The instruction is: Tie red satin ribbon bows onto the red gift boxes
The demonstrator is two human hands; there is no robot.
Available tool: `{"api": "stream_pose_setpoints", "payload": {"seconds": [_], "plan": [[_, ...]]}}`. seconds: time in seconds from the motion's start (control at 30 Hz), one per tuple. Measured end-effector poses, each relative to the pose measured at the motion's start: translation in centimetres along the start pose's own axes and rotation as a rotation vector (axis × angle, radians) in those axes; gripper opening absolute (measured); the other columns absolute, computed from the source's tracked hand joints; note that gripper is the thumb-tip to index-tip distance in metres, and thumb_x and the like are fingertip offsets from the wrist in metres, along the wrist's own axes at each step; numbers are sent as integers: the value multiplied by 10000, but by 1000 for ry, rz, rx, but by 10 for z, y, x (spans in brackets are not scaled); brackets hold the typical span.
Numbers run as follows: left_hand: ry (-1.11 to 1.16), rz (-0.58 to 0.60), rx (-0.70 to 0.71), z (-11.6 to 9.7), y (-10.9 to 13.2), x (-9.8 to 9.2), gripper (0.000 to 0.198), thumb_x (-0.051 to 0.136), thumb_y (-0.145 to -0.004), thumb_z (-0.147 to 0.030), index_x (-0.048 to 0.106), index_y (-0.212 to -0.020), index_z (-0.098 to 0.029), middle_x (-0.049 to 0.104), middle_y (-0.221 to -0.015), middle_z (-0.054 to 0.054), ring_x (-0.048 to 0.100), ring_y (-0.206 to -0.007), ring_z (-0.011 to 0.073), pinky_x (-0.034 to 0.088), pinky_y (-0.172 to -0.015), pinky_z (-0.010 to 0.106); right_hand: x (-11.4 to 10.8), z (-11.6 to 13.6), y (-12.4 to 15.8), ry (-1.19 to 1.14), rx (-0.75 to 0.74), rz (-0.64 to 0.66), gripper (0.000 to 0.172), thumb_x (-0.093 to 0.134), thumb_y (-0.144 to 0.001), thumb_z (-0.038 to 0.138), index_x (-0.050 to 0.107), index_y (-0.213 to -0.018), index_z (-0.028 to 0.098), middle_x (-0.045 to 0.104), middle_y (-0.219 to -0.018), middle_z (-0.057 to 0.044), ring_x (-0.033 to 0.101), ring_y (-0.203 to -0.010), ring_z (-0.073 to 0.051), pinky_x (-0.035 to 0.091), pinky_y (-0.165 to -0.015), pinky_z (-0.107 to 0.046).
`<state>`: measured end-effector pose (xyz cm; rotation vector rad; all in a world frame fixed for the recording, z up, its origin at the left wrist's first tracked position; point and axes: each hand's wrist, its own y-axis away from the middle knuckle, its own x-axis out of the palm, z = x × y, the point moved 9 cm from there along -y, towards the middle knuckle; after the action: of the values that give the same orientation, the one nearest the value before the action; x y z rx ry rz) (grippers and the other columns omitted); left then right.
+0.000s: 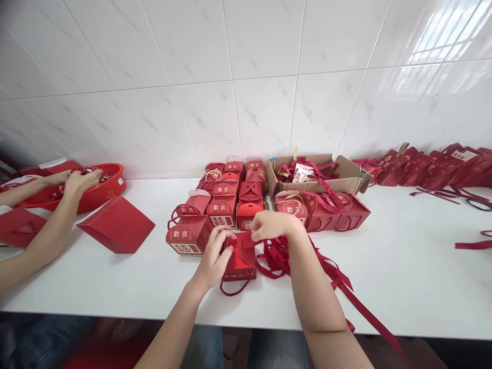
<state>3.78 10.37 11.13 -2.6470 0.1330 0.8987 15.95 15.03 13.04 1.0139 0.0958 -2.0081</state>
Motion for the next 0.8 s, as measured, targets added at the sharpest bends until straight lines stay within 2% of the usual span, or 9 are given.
{"api": "stream_pose_setpoints", "payload": {"seconds": [0.2, 0.4, 0.57, 0.67, 0.73, 0.8], "plan": [[-40, 6, 16, -5, -1, -2, 177, 354, -839, -110, 498, -859, -213, 455, -1197, 81, 462, -1207, 210, 383, -1022, 383, 7, -6, -8, 65, 75, 29, 152, 538, -658, 255, 487, -541, 172, 414, -511, 47, 354, -488, -81, 275, -468, -235], [-156, 105, -11, -8, -2, 1, 311, 354, -852, -127, 574, -1054, -213, 428, -1330, 101, 455, -1254, 238, 396, -1040, 411, 10, 1, -11, 135, 121, 43, 141, 581, -655, 280, 549, -573, 171, 493, -537, 30, 407, -498, -93, 297, -464, -236], [-211, 119, 23, -15, -2, 1, 146, 411, -837, -153, 545, -858, -206, 464, -1280, 111, 505, -1196, 258, 444, -987, 433, 14, 4, -16, 177, 161, 14, 117, 607, -656, 266, 580, -589, 174, 584, -619, -6, 472, -531, -119, 309, -465, -249], [-202, 122, 43, -17, -2, 0, 95, 433, -836, -173, 497, -777, -210, 478, -1257, 112, 468, -1227, 272, 441, -979, 459, 15, 4, -16, 182, 159, -1, 141, 641, -678, 297, 604, -620, 174, 618, -680, -19, 512, -570, -129, 348, -495, -247], [-188, 136, 53, -18, -3, 0, 92, 446, -835, -176, 489, -761, -211, 480, -1264, 110, 386, -1292, 290, 402, -1011, 499, 8, 6, -13, 185, 127, -71, 184, 661, -706, 352, 639, -717, 170, 639, -763, -42, 548, -638, -151, 394, -556, -258], [-160, 138, 51, -20, -6, -3, 94, 448, -851, -198, 497, -772, -211, 467, -1295, 104, 299, -1342, 296, 336, -1055, 535, -3, 18, -8, 172, 10, -201, 307, 656, -743, 432, 650, -893, 164, 642, -918, -80, 575, -775, -188, 438, -662, -286]]}}
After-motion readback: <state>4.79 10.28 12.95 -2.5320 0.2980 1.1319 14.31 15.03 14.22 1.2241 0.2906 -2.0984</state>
